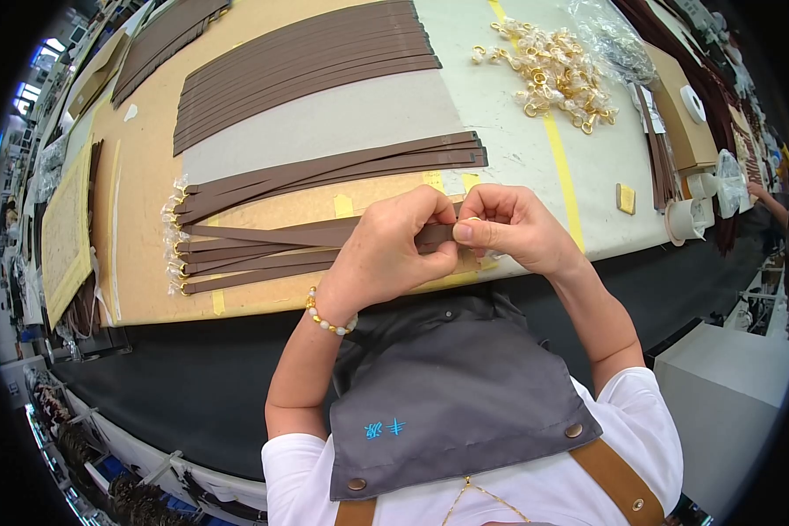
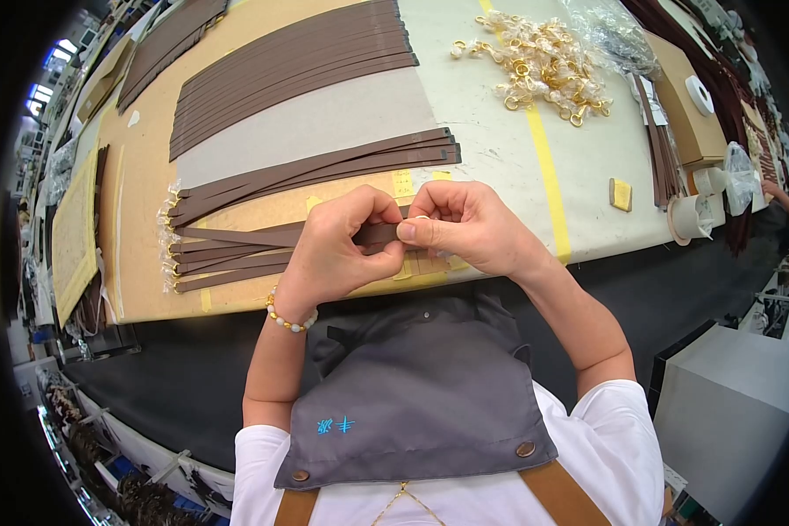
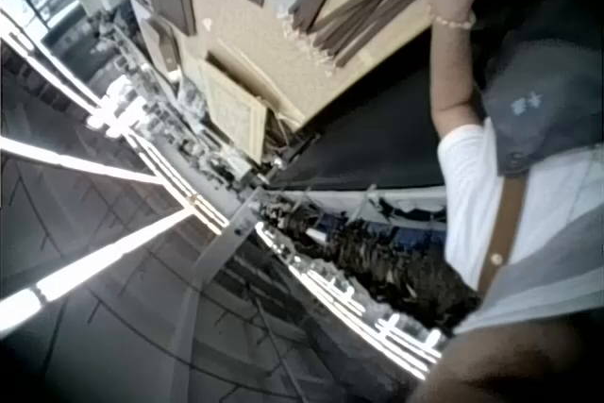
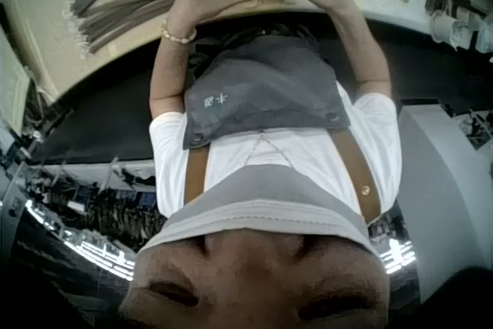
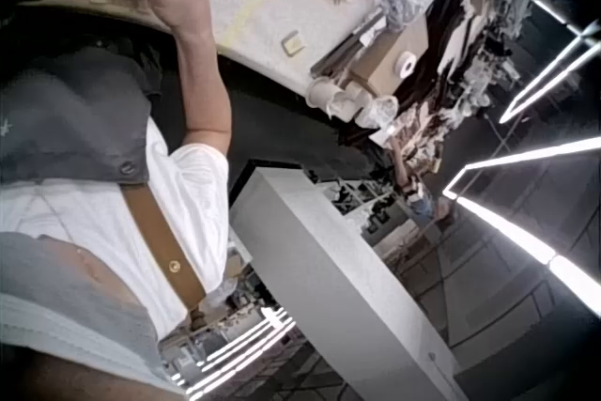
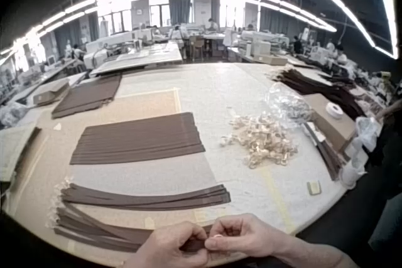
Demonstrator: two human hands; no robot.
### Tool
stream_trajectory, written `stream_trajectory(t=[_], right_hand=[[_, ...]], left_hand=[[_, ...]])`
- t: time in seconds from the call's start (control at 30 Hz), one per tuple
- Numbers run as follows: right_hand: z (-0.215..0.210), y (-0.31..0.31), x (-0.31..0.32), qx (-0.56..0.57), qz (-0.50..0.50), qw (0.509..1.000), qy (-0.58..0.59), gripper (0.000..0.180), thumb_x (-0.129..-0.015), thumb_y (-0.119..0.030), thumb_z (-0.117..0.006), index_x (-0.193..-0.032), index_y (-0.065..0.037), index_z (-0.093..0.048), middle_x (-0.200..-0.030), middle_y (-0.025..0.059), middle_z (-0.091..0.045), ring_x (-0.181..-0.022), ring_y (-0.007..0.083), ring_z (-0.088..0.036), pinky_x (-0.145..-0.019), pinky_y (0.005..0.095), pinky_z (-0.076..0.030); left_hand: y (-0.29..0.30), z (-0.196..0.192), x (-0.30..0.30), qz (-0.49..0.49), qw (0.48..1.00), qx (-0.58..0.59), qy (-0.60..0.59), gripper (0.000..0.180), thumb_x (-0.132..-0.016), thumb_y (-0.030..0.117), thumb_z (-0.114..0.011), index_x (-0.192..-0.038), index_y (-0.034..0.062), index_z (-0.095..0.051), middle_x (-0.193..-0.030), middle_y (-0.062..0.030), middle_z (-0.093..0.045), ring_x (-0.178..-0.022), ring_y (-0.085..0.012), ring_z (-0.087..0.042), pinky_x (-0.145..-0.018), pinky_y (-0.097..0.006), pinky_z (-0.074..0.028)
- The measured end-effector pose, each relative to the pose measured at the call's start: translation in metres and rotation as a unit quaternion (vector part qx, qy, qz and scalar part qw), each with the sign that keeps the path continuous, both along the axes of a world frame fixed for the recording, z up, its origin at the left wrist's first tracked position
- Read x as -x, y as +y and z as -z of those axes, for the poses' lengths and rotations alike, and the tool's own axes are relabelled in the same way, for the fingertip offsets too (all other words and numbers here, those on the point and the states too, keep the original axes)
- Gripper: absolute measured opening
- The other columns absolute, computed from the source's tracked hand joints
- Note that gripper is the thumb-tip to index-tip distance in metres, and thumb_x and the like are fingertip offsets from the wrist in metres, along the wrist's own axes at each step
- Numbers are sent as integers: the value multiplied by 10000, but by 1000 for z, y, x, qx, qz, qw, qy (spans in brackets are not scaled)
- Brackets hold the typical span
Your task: The worker attaches metal clasps and hardware components to various brown leather straps at a workshop table.
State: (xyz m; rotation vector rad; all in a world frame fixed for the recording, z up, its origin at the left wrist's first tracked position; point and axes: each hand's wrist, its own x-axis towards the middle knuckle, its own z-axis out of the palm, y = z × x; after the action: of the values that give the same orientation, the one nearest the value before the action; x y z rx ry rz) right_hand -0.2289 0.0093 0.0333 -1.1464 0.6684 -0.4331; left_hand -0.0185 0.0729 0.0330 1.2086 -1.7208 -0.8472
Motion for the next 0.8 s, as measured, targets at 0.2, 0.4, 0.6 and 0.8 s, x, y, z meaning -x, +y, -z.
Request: stream_trajectory(t=[0.2,0.4,0.6,0.8], right_hand=[[-3,6,-2,42,6,999,30,176,-975,-166,-745,-916,-25,-658,-807,-64,-603,-733,-4,-514,-624,192,-415],[-3,14,-7,100,18,993,52,148,-989,-144,-670,-943,-4,-650,-813,-64,-561,-750,9,-452,-624,203,-375],[6,16,-14,111,22,993,33,99,-970,-116,-599,-931,-26,-614,-813,-75,-508,-759,14,-422,-638,223,-360],[15,7,-6,-62,-45,993,-92,158,-1012,-194,-671,-981,-48,-620,-841,-55,-572,-761,30,-524,-687,216,-450]], left_hand=[[0,4,1,0,999,36,-2,209,-745,2,-770,-901,13,-631,-762,-11,-641,-665,-61,-572,-546,-227,-492],[3,-4,-2,30,997,-38,58,324,-758,-67,-706,-1053,5,-594,-780,18,-582,-640,-32,-470,-556,-192,-402],[3,1,-6,76,986,-84,125,369,-792,-88,-502,-1153,-16,-535,-917,-15,-587,-780,-55,-487,-688,-209,-422],[2,0,-9,81,967,-94,221,383,-777,-77,-479,-1153,-25,-536,-930,-38,-591,-800,-65,-498,-709,-214,-426]])
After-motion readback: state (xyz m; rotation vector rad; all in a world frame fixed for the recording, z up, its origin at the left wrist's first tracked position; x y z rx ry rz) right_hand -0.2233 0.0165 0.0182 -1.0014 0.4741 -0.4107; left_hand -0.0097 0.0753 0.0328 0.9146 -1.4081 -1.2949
